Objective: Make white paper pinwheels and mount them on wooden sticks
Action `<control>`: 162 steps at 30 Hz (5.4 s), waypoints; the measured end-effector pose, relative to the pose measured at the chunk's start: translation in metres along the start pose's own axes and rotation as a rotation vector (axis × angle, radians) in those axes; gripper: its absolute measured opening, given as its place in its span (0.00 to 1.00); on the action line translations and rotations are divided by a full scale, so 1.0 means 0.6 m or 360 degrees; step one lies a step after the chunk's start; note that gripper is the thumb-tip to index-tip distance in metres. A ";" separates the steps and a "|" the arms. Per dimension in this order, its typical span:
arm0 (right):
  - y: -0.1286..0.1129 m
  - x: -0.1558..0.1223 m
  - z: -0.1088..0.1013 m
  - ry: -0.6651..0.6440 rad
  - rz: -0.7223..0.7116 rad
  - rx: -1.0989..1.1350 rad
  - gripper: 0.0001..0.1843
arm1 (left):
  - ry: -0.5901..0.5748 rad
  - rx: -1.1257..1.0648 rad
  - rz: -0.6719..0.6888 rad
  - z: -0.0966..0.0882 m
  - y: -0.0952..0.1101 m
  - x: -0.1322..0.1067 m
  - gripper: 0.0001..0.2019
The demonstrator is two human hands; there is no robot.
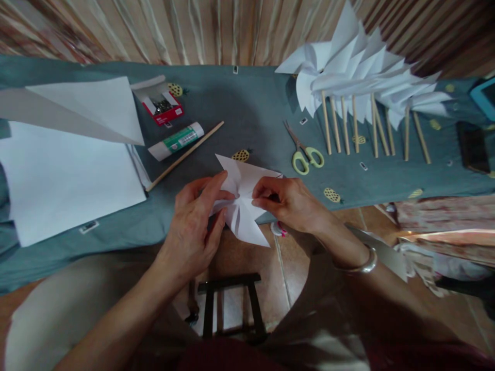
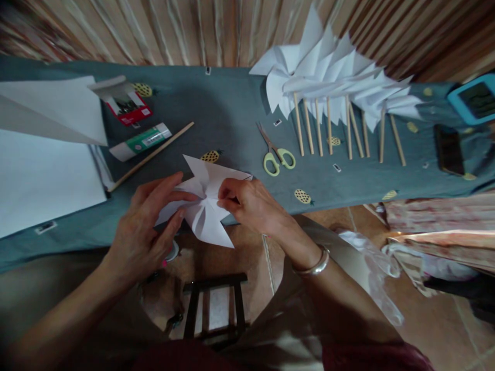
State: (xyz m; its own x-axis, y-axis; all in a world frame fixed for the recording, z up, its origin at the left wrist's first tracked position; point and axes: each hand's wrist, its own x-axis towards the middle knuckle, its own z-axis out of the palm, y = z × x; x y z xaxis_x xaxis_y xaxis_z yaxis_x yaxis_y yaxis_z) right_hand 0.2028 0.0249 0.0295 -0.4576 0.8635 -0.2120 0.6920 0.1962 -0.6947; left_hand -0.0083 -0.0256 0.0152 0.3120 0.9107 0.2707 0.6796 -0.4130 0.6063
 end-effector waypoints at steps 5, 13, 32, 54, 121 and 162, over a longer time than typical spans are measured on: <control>-0.004 0.001 -0.001 -0.0017 0.0022 -0.0029 0.02 | -0.0033 0.0051 0.0164 0.007 0.007 0.001 0.28; -0.003 0.001 -0.002 -0.0016 0.0003 -0.0038 0.02 | -0.0145 0.0171 0.0246 0.020 0.007 0.002 0.28; -0.008 -0.012 0.010 0.0103 -0.0126 -0.0295 0.06 | -0.0017 0.0404 0.0390 0.034 0.009 0.019 0.22; 0.014 0.048 -0.011 0.0385 -0.0186 -0.0608 0.15 | -0.0041 0.0496 0.0407 0.038 0.012 0.012 0.21; 0.020 -0.072 0.018 0.0059 -0.0591 -0.0299 0.09 | -0.0041 -0.0271 0.0090 -0.008 -0.008 0.008 0.23; 0.008 -0.011 0.037 0.0334 -0.0258 0.0257 0.03 | 0.0176 -0.0136 -0.0177 -0.026 -0.026 0.014 0.20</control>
State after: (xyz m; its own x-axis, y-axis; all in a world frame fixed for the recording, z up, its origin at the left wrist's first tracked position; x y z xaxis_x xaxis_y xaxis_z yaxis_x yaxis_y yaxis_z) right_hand 0.1967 0.0101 0.0125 -0.4181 0.9073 0.0455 0.5142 0.2776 -0.8115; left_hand -0.0267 -0.0113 0.0197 0.1599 0.9476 0.2764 0.6453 -0.3123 0.6972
